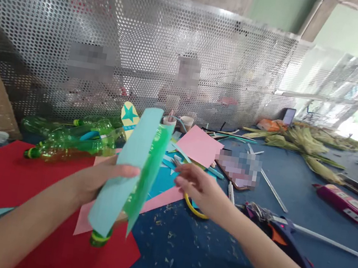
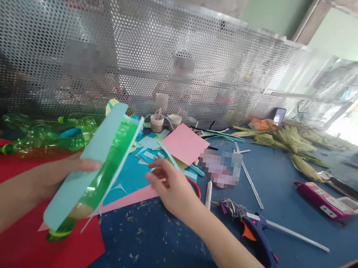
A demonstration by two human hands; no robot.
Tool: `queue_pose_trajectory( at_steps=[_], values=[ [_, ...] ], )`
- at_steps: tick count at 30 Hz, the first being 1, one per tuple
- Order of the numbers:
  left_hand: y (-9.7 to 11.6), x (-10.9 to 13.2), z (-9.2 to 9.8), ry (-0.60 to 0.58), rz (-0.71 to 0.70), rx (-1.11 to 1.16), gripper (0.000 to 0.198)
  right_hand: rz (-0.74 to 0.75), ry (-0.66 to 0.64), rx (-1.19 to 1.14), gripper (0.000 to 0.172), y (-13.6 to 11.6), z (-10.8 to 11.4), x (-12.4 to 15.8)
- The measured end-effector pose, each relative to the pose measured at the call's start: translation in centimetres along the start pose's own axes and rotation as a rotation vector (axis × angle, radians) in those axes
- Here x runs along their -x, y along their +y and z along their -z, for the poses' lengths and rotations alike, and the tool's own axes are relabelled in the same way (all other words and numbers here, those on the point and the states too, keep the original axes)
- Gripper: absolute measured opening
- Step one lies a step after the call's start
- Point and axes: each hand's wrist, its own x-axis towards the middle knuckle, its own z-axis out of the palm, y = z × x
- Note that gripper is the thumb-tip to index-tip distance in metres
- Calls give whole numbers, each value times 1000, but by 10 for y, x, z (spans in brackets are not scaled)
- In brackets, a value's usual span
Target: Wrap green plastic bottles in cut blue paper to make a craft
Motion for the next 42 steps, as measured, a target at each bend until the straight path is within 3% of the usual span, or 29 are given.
queue_pose_trajectory(
  at_steps=[3, 6, 11, 19, 25, 35, 42],
  values=[
    [-1, 8, -24, -84, 75, 31, 51, 205, -208, -776, 44, -7, -17, 7],
    [-4, 13, -37, -125, 121, 62, 57, 217, -272, -1024, 52, -9, -31, 13],
    [-12, 12, -43, -151, 135, -26, 58, 163, -212, -995, 55, -4, -43, 14],
    [-20, 8, -46, -98, 159, -27, 74, 131, -144, -872, 57, -2, -48, 14],
    [-21, 10, -48, -173, 174, -15, 76, 98, -167, -894, 48, -15, -40, 19],
    [-29, 12, -45, -245, 146, 7, 73, 98, -218, -1030, 49, -27, -35, 21],
    [-27, 15, -42, -303, 96, -26, 80, 96, -183, -937, 49, -25, -34, 22]
  ],
)
